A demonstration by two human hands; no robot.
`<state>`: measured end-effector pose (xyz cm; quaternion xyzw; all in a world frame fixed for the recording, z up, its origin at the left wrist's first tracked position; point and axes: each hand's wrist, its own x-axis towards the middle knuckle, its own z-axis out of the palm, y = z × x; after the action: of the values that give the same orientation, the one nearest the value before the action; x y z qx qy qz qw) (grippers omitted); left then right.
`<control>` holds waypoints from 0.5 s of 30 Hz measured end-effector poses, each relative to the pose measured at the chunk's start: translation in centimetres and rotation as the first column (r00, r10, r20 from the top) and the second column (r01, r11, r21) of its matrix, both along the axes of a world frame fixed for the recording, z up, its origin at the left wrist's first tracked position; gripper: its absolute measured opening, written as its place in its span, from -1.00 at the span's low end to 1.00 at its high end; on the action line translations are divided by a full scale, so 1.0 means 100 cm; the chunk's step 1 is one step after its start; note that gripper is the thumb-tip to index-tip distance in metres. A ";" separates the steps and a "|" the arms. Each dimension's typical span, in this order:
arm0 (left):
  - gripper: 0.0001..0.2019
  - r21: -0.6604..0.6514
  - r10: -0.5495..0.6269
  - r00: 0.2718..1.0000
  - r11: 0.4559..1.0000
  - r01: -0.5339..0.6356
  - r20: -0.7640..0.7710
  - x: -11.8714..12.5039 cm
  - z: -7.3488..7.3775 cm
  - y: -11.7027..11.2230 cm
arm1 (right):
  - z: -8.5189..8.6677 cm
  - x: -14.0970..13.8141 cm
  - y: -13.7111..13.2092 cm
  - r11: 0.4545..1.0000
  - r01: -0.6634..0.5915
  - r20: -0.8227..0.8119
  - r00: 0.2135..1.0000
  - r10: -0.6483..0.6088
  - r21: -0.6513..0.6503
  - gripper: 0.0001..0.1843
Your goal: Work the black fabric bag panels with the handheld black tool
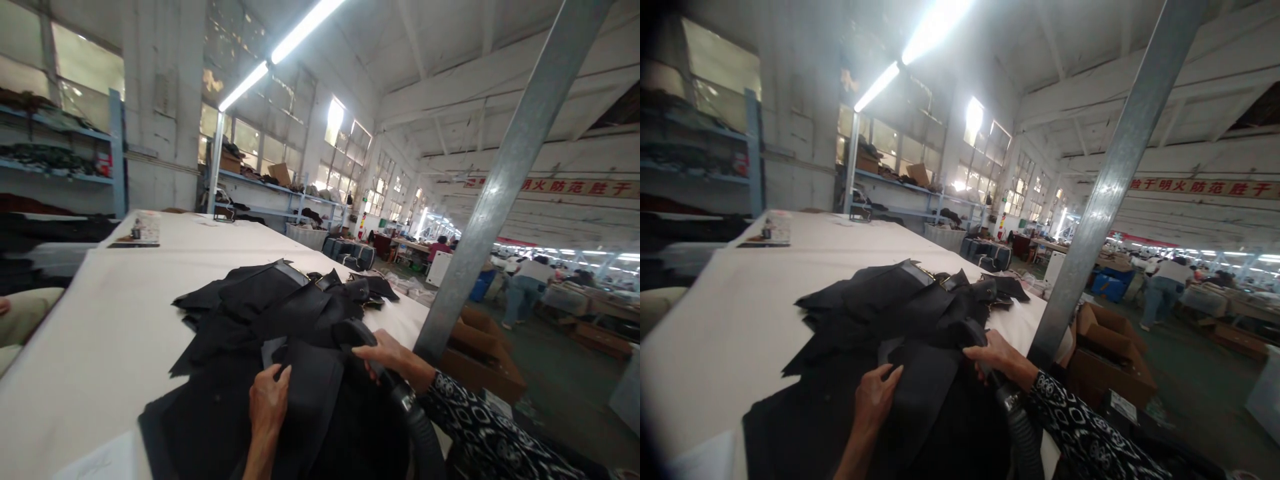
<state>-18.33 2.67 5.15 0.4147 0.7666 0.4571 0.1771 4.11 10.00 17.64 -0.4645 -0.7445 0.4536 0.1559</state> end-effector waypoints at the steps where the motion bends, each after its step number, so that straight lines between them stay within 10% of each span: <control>1: -0.51 0.028 -0.014 1.000 1.000 0.014 0.020 0.000 0.000 0.001 | 0.003 0.000 -0.001 1.000 -0.005 -0.009 1.000 0.005 0.012 -0.71; 15: -0.52 0.238 -0.230 0.921 0.958 0.158 0.315 0.011 0.013 0.004 | -0.001 -0.029 -0.030 0.990 -0.138 -0.015 0.990 0.138 0.001 -0.74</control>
<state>-17.21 3.03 6.42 0.4203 0.6275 0.5793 0.3068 1.20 6.98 17.53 -0.4084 -0.7736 0.4667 0.1300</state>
